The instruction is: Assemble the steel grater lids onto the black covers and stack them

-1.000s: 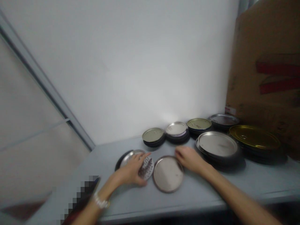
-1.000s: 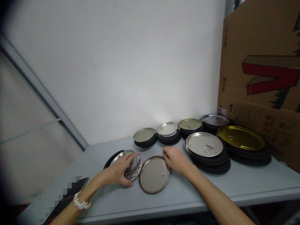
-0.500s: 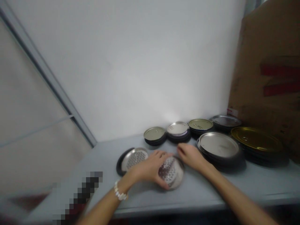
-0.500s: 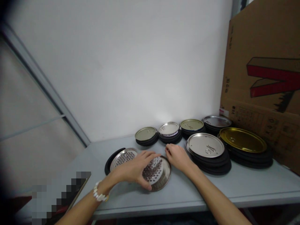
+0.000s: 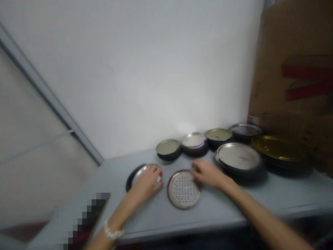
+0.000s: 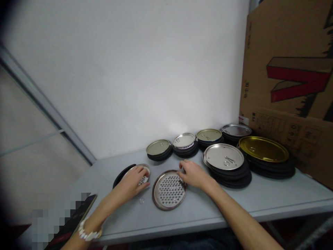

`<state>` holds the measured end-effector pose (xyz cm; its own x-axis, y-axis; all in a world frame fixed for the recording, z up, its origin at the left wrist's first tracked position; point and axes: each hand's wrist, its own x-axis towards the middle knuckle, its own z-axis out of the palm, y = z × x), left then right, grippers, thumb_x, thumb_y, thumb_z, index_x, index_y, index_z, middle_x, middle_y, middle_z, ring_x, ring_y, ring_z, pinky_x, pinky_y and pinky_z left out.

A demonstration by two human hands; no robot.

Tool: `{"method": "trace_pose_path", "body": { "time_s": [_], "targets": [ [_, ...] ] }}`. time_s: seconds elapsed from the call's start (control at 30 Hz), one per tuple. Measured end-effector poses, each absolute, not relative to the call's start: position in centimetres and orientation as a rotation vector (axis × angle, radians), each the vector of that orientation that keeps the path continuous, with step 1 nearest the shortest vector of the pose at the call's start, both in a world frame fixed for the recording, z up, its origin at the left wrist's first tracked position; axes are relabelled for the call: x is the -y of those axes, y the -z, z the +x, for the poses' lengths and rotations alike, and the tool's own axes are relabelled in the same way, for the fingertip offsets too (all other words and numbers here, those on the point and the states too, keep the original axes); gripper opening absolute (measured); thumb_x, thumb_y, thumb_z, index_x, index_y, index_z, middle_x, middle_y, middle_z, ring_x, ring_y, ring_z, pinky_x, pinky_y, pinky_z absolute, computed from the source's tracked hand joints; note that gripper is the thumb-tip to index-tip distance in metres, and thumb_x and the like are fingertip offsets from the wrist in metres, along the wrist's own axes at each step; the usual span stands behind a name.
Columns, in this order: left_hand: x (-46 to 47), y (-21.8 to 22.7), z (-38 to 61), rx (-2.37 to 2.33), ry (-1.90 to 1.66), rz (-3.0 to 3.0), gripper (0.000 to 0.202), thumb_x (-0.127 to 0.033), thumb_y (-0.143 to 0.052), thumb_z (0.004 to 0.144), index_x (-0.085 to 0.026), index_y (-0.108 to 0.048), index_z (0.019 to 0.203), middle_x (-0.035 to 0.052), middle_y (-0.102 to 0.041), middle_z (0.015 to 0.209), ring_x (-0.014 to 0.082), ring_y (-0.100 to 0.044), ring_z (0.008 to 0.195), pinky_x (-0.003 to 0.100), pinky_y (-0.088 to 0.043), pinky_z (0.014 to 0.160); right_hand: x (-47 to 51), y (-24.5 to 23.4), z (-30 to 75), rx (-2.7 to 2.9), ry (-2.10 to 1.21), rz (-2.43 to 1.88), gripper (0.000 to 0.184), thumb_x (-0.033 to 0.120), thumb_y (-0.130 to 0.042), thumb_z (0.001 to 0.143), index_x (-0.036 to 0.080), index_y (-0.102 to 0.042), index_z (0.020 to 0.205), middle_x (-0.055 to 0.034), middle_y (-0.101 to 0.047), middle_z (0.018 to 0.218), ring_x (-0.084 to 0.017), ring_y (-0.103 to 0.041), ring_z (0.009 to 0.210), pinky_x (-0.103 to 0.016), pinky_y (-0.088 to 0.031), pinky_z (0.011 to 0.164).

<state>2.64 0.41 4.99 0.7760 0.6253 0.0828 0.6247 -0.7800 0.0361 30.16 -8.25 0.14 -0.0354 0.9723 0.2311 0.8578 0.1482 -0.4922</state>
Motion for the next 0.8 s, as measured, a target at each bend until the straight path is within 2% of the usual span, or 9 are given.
{"method": "trace_pose_path", "body": {
  "time_s": [0.07, 0.13, 0.27, 0.33, 0.47, 0.57, 0.8],
  "targets": [
    [-0.4, -4.6, 1.3, -1.121, -0.053, 2.973, 0.008, -0.024, -0.063, 0.086, -0.018, -0.063, 0.092, 0.0103, -0.064, 0.106, 0.0295, -0.058, 0.103, 0.043, -0.044, 0.094, 8.4, 0.0, 30.0, 1.946, -0.364, -1.699, 0.02, 0.034, -0.06, 0.091, 0.016, -0.061, 0.1, -0.0082, -0.064, 0.1, -0.02, -0.059, 0.087, -0.029, -0.041, 0.076],
    [-0.2, -4.1, 0.3, -1.155, 0.012, 2.961, 0.005, -0.021, -0.06, 0.086, -0.018, -0.063, 0.089, 0.0111, -0.064, 0.104, 0.0293, -0.059, 0.101, 0.042, -0.046, 0.091, 8.4, 0.2, 29.7, 1.96, -0.393, -1.665, 0.031, 0.038, -0.064, 0.089, 0.015, -0.06, 0.109, -0.0097, -0.061, 0.107, -0.022, -0.058, 0.093, -0.032, -0.043, 0.083],
    [0.3, -3.4, -0.3, -1.189, 0.014, 2.946, 0.014, -0.018, -0.048, 0.09, -0.019, -0.062, 0.089, 0.0121, -0.065, 0.104, 0.0278, -0.062, 0.1, 0.04, -0.048, 0.09, 8.2, 0.8, 29.3, 2.008, -0.393, -1.594, 0.059, 0.049, -0.075, 0.079, 0.015, -0.055, 0.124, -0.0118, -0.054, 0.118, -0.027, -0.052, 0.109, -0.037, -0.042, 0.095],
    [0.3, -3.3, -0.3, -1.193, -0.015, 2.96, 0.018, -0.018, -0.045, 0.091, -0.019, -0.062, 0.091, 0.0123, -0.066, 0.105, 0.0277, -0.062, 0.1, 0.041, -0.049, 0.091, 8.1, 1.1, 29.1, 2.017, -0.383, -1.58, 0.066, 0.051, -0.078, 0.075, 0.017, -0.055, 0.127, -0.0114, -0.053, 0.12, -0.028, -0.05, 0.112, -0.039, -0.041, 0.097],
    [0.1, -3.6, -0.4, -1.26, -0.046, 2.994, 0.027, -0.021, -0.036, 0.095, -0.018, -0.062, 0.101, 0.0151, -0.064, 0.113, 0.0284, -0.064, 0.102, 0.042, -0.052, 0.09, 8.0, 1.5, 28.7, 2.019, -0.32, -1.616, 0.056, 0.054, -0.077, 0.075, 0.018, -0.059, 0.114, -0.0096, -0.055, 0.115, -0.028, -0.05, 0.108, -0.04, -0.041, 0.094],
    [-0.1, -3.9, -0.8, -1.357, -0.117, 2.995, 0.031, -0.026, -0.031, 0.099, -0.017, -0.059, 0.107, 0.0158, -0.062, 0.118, 0.0278, -0.065, 0.097, 0.039, -0.054, 0.08, 7.9, 1.6, 28.3, 2.013, -0.243, -1.64, 0.051, 0.056, -0.076, 0.076, 0.019, -0.059, 0.107, -0.0089, -0.057, 0.111, -0.028, -0.052, 0.105, -0.038, -0.041, 0.09],
    [-0.1, -4.6, -2.0, -1.479, -0.293, 3.001, 0.028, -0.029, -0.029, 0.102, -0.018, -0.055, 0.103, 0.0122, -0.062, 0.109, 0.0233, -0.066, 0.082, 0.031, -0.051, 0.065, 7.4, 1.7, 27.8, 1.992, -0.168, -1.696, 0.051, 0.06, -0.076, 0.075, 0.019, -0.058, 0.1, -0.0089, -0.06, 0.108, -0.027, -0.054, 0.101, -0.036, -0.04, 0.085]
  ]
}}
